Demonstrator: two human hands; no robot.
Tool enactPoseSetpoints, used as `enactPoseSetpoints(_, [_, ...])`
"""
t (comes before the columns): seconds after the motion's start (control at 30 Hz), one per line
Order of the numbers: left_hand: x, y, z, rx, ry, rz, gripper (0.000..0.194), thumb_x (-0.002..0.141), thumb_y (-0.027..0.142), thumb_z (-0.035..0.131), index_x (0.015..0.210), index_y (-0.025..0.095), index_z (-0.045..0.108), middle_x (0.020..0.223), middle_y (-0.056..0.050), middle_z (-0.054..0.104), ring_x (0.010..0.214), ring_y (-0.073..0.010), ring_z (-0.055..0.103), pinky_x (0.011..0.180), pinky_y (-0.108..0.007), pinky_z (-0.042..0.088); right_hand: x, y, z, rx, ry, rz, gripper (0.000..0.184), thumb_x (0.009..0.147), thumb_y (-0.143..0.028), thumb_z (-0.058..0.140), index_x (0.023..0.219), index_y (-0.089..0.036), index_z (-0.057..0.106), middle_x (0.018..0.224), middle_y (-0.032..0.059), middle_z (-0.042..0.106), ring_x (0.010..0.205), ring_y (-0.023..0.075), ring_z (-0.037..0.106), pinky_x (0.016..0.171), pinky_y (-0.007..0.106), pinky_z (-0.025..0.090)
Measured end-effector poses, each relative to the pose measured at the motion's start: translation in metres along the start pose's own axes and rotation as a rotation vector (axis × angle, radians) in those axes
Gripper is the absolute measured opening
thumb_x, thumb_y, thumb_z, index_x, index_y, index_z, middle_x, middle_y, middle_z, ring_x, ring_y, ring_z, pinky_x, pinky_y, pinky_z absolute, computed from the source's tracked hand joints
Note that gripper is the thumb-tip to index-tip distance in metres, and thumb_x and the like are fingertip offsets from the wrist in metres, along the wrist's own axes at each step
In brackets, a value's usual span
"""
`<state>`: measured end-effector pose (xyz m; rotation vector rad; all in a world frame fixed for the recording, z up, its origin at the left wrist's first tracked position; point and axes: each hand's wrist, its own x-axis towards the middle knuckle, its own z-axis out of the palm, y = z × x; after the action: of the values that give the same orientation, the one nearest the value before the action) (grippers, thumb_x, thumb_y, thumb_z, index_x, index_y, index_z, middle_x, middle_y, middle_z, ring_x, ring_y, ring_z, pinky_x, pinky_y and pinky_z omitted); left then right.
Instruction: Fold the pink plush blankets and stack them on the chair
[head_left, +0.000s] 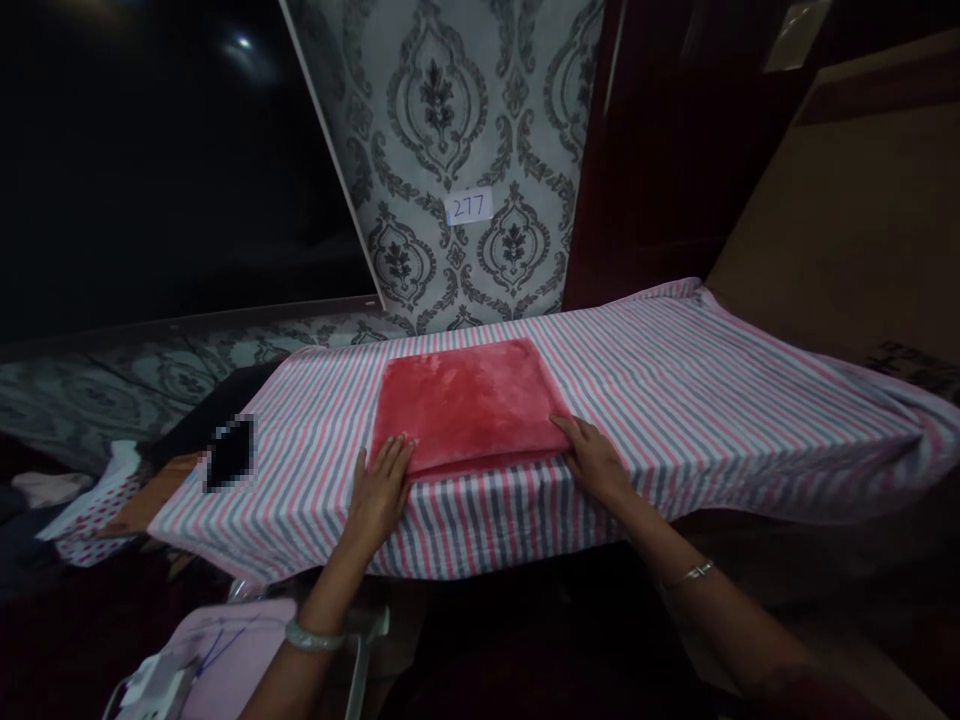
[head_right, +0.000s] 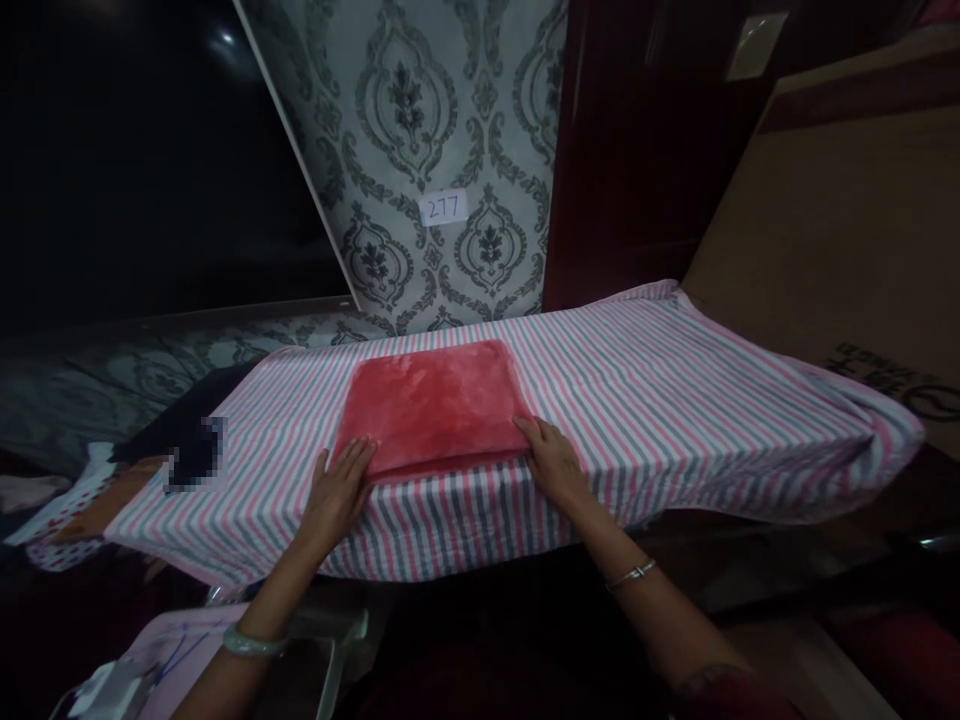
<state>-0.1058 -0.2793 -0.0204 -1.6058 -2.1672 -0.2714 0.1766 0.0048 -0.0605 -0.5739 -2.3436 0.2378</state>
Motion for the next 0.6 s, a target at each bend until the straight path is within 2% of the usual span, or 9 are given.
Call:
enactPoseSetpoints(0.1, [0.002,0.006,-0.006,0.041,0.046,0.007,0.059,0.089,0.014,0.046,0.147,0.016,0.047,0.148,-0.018,0.053,0.139,-0.0328,0.047,0.118,-0.064,0.02,0.002,-0.001,0.0,0.025,0.009,-0.006,0.061,0.085,-0.007,0.047,0.144,-0.021,0.046,0.126,0.014,0.058,0.112,0.0288,0.058,0.095,0.046,0.053])
enactPoseSetpoints(0.17, [0.007,0.018,-0.009,0.06,0.087,0.007,0.061,0.088,0.015,0.049,0.148,0.013,0.045,0.15,-0.02,0.05,0.141,-0.0337,0.044,0.119,-0.062,0.019,0.004,-0.001,0.0,0.05,0.025,-0.012,0.061,0.084,-0.007,0.046,0.144,-0.021,0.046,0.125,0.0131,0.059,0.112,0.0275,0.059,0.095,0.044,0.053])
enactPoseSetpoints(0.33, [0.035,0.071,-0.008,0.006,0.09,0.127,0.071,0.088,0.022,0.056,0.155,0.016,0.035,0.158,-0.019,0.04,0.148,-0.0324,0.033,0.121,-0.058,0.018,0.018,-0.006,-0.01,0.078,0.062,-0.018,0.061,0.082,-0.006,0.047,0.141,-0.022,0.05,0.119,0.0104,0.063,0.109,0.026,0.06,0.092,0.041,0.054])
enactPoseSetpoints(0.47, [0.061,0.109,0.004,-0.014,0.06,0.108,0.072,0.084,0.017,0.059,0.153,0.019,0.039,0.155,-0.018,0.044,0.142,-0.0334,0.041,0.113,-0.056,0.032,0.028,-0.008,-0.019,0.078,0.078,-0.06,0.062,0.082,-0.006,0.049,0.142,-0.023,0.051,0.12,0.0096,0.063,0.109,0.0251,0.061,0.092,0.039,0.053])
enactPoseSetpoints(0.6, [0.07,0.114,0.016,-0.005,0.059,0.045,0.064,0.083,0.011,0.055,0.147,0.018,0.049,0.146,-0.018,0.055,0.128,-0.0323,0.053,0.103,-0.05,0.042,0.026,-0.01,-0.022,0.063,0.072,-0.053,0.064,0.083,-0.005,0.049,0.144,-0.025,0.051,0.12,0.0084,0.064,0.109,0.0241,0.061,0.092,0.037,0.053])
